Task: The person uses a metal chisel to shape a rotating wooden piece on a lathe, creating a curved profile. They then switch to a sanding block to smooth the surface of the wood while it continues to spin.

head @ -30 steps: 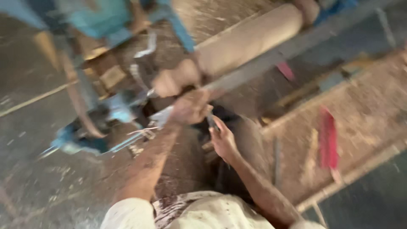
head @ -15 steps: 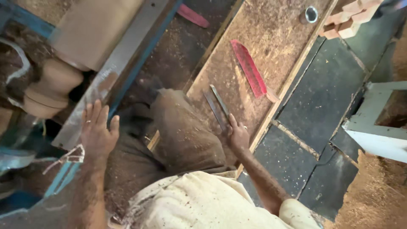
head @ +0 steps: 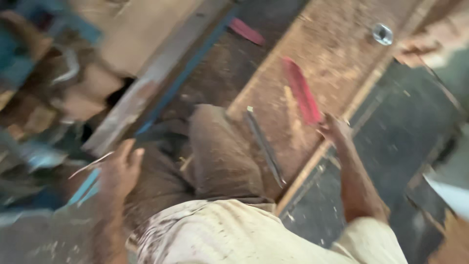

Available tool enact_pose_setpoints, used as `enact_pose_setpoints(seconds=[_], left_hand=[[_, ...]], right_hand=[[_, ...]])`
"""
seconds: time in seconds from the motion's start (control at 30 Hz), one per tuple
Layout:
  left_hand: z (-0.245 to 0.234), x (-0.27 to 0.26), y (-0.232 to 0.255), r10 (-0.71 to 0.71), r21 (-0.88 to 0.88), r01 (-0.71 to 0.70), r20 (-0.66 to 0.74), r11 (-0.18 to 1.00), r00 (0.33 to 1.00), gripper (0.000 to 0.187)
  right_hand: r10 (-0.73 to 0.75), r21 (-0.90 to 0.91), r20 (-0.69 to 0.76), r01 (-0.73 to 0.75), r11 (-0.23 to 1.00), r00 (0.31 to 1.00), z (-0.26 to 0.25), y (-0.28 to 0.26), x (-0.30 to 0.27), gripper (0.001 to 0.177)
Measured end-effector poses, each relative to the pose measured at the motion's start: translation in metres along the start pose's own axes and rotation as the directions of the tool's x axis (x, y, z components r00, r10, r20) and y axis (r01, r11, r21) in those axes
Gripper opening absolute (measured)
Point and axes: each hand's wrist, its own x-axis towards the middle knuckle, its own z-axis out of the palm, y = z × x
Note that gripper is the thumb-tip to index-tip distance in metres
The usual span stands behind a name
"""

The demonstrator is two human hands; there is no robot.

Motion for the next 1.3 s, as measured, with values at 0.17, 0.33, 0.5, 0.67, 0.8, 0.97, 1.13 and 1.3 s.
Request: enact_pose_setpoints(seconds=[0.17, 0.33, 0.5, 0.67, 0.8, 0.97, 1.13, 1.3], left_hand=[[0.023, -0.008, -0.006, 0.073, -0.154, -0.086, -0.089, 0.984, 0.993, 0.040], [0.028, 0.009, -0.015, 0.134, 0.056, -0.122, -0.332, 0.991, 0.934, 0.045], [0.046, 0.054, 0.004, -0.123, 0.088, 0.156, -0.307, 0.984, 0.944, 0.075], [0.090, 0.091, 0.052, 0.138, -0.229, -0.240, -0.388, 0.943, 0.911, 0.077], [0.090, 0.073, 0.038, 0.425, 0.067, -0.433, -0.373, 0.899, 0.825, 0.062], [0.055, 0.091, -0.021, 0.517, 0.365, -0.497, 0.051, 0.787, 0.855, 0.057], [0.038, 0.116, -0.038, 0.537, 0.327, -0.564, 0.177, 0.758, 0.825, 0.066], [0.033, 0.118, -0.033, 0.506, 0.293, -0.530, 0.159, 0.796, 0.848, 0.064]], right_hand=[[0.267, -0.117, -0.127, -0.282, 0.952, 0.955, 0.010, -0.019, -0.032, 0.059], [0.412, 0.134, -0.071, -0.401, 0.906, 0.908, -0.015, 0.022, -0.076, 0.033], [0.180, 0.600, 0.013, -0.152, 0.785, 0.984, -0.034, 0.013, -0.106, 0.015], [0.004, 0.848, 0.525, -0.523, 0.079, 0.851, -0.018, -0.154, -0.072, 0.027], [-0.327, 0.529, 0.287, 0.136, 0.838, 0.900, -0.032, -0.326, -0.058, 0.058], [-0.631, 0.467, 0.328, 0.460, 0.755, 0.703, -0.048, -0.417, -0.017, 0.053], [-0.722, 0.488, 0.329, 0.545, 0.682, 0.609, -0.047, -0.424, 0.024, 0.041], [-0.721, 0.500, 0.311, 0.539, 0.678, 0.619, -0.048, -0.433, 0.038, 0.041]])
